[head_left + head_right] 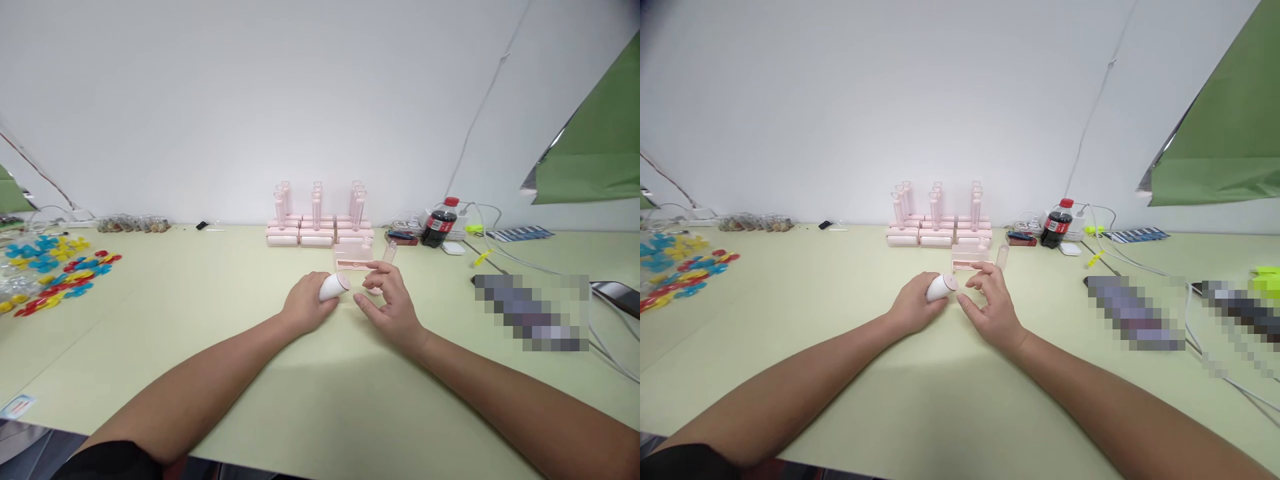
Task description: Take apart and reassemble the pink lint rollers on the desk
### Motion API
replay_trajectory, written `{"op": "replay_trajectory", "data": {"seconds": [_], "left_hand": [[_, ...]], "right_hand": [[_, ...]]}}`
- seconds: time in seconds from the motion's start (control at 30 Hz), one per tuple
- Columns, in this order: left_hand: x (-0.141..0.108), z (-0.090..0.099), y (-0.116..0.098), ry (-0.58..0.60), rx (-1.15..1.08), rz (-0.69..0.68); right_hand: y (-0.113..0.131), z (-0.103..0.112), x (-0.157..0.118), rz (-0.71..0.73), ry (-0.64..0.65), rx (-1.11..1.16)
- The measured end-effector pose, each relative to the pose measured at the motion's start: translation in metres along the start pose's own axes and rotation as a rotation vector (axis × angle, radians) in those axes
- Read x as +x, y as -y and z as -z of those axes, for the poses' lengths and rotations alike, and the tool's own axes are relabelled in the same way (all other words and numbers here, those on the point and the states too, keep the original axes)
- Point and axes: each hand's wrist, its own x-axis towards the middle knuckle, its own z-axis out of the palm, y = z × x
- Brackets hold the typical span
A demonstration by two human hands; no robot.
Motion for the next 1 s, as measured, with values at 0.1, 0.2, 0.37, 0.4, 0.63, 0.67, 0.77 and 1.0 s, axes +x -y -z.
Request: {"op": "replay_trajectory", "data": {"seconds": [0.1, 0.2, 0.37, 0.4, 0.63, 0.67, 0.77, 1.0], "left_hand": [[0.000, 0.001, -0.002, -0.010, -0.021, 0.002], [-0.004, 0.001, -0.006, 0.007, -0.084, -0.019], [-0.007, 0.002, -0.005, -0.104, -0.156, 0.057], [-0.007, 0.003, -0.004, -0.111, -0.152, 0.058], [-0.002, 0.008, 0.002, -0.178, -0.266, 0.170], [-0.001, 0.008, 0.002, -0.205, -0.310, 0.220], [0.003, 0.007, 0.005, -0.268, -0.464, 0.328], [0.010, 0.006, 0.005, -0.141, -0.885, 0.478]], "right_hand": [[0.006, -0.001, -0.002, -0.007, 0.057, 0.063], [0.008, -0.002, -0.003, 0.074, 0.281, 0.129], [-0.004, 0.002, 0.003, -0.058, 0.164, -0.072], [-0.008, 0.004, 0.005, -0.110, 0.194, -0.159], [-0.024, 0.011, 0.015, -0.336, 0.576, -0.659], [-0.024, 0.011, 0.015, -0.362, 0.606, -0.659], [-0.026, 0.010, 0.016, -0.403, 0.647, -0.597], [-0.025, 0.012, 0.017, -0.378, 0.702, -0.509]]}}
